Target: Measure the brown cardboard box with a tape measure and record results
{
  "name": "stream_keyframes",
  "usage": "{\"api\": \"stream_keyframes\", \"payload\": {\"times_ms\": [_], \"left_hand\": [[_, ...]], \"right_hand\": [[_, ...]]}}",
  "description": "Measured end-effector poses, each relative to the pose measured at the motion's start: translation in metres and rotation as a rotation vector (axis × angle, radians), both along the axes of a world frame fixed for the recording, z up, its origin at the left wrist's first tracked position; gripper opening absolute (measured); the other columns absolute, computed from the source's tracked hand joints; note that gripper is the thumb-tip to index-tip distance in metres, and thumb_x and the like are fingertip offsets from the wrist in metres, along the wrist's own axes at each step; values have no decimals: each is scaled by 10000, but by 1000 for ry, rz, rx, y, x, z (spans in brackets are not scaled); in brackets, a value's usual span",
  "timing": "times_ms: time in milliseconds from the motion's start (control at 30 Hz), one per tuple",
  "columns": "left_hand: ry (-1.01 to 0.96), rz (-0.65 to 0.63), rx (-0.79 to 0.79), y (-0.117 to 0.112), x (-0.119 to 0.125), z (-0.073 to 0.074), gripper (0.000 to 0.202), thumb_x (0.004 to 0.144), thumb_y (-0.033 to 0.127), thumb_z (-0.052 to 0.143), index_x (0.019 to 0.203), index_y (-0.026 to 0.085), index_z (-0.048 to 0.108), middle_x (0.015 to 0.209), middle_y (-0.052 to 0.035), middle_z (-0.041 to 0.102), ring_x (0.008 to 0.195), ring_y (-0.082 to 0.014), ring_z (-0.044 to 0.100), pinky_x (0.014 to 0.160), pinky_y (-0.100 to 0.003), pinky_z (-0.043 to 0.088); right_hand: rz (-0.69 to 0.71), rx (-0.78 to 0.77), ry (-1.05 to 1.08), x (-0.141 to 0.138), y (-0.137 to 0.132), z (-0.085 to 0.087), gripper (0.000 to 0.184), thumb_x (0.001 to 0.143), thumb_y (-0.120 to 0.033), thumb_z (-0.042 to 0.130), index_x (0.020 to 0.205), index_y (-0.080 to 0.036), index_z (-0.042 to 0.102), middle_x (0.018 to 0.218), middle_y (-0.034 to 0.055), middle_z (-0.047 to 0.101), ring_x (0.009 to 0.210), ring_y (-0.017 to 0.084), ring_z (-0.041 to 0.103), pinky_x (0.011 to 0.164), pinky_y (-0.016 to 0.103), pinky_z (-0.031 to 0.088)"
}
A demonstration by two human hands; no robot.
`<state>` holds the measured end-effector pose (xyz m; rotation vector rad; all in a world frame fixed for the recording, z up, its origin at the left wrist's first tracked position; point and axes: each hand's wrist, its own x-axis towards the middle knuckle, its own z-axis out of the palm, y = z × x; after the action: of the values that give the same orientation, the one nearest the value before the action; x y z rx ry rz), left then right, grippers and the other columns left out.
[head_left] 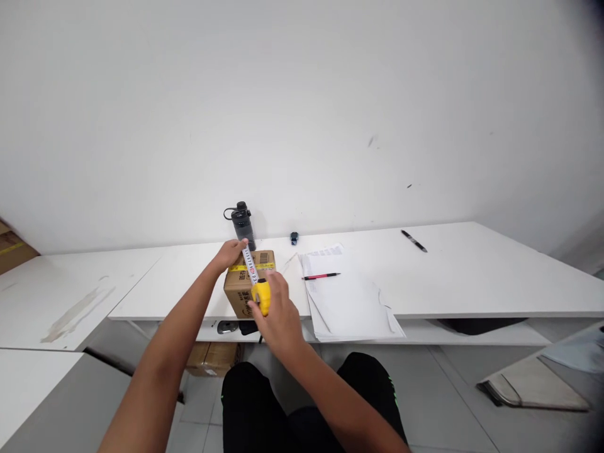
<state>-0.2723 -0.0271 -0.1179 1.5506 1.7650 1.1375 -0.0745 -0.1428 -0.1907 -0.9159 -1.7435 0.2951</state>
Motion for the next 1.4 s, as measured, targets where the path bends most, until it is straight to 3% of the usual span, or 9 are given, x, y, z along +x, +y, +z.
{"api": "stream_keyframes", "payload": {"times_ms": [133, 233, 400, 567, 800, 1000, 1100, 1233, 1400], "left_hand": [[-6, 46, 177, -35, 4, 24, 371, 741, 532, 680, 669, 186, 566, 674, -26, 611, 660, -175, 557, 614, -276, 433], [62, -63, 62, -70, 32, 26, 372, 717, 539, 698, 659, 202, 553, 679, -27, 604, 655, -190, 547, 582, -276, 398], [337, -171, 176, -105, 95, -1, 367, 738, 448, 690, 522, 234, 484, 568, -33, 484, 629, -215, 499, 649, -324, 367], [594, -127, 295, -123, 111, -25, 303, 882, 454, 493, 714, 223, 594, 769, -74, 591, 834, -265, 554, 866, -423, 378], [1014, -59, 234, -98, 87, -33, 760, 781, 631, 574, 1379, 181, 440, 1476, -168, 398, 1361, -375, 327, 1085, -537, 248], [723, 76, 286, -116, 0, -70, 846, 733, 605, 643, 1434, 214, 376, 1488, -115, 405, 1389, -333, 326, 1122, -470, 286], [297, 303, 285, -138, -28, -120, 718, 778, 634, 543, 1353, 212, 459, 1302, -118, 588, 1260, -314, 499, 1046, -460, 398], [-12, 301, 226, -144, -18, -166, 807, 701, 725, 556, 1253, 138, 517, 1174, -167, 637, 1142, -339, 575, 976, -486, 442], [-77, 424, 536, -142, 8, -122, 751, 796, 684, 506, 1353, 189, 412, 1353, -162, 499, 1271, -267, 467, 1038, -402, 385]], "right_hand": [[11, -174, 70, 38, 18, -19, 712, 883, -379, 548, 1477, -216, 192, 1283, 154, 555, 1113, 301, 604, 817, 451, 559], [40, -190, 89, 55, 27, -35, 587, 888, -367, 543, 1406, -197, 326, 1208, 147, 578, 1096, 284, 602, 832, 428, 550], [87, -145, 186, 54, 17, -51, 347, 866, -349, 581, 1168, -200, 497, 1090, 104, 596, 1019, 236, 607, 866, 390, 529], [106, -112, 216, 56, 10, -56, 337, 837, -322, 612, 1142, -211, 522, 1066, 87, 613, 999, 228, 610, 871, 395, 520], [24, -568, 602, 52, 10, -61, 458, 754, -430, 688, 1112, -184, 542, 1024, 71, 634, 902, 210, 624, 790, 350, 537], [-21, -719, 722, 64, 20, -73, 571, 689, -490, 718, 1125, -179, 522, 986, 51, 628, 865, 204, 619, 767, 335, 533], [6, -616, 629, 72, 41, -55, 634, 678, -472, 724, 1179, -190, 457, 1061, 75, 595, 912, 216, 615, 784, 354, 532], [245, -366, 195, 59, 75, 6, 520, 716, -397, 699, 1169, -232, 504, 1103, 60, 602, 960, 221, 603, 837, 375, 503], [541, -21, -424, 4, 93, 70, 509, 833, -279, 614, 1324, -289, 480, 1139, 56, 572, 962, 210, 592, 846, 377, 489]]}}
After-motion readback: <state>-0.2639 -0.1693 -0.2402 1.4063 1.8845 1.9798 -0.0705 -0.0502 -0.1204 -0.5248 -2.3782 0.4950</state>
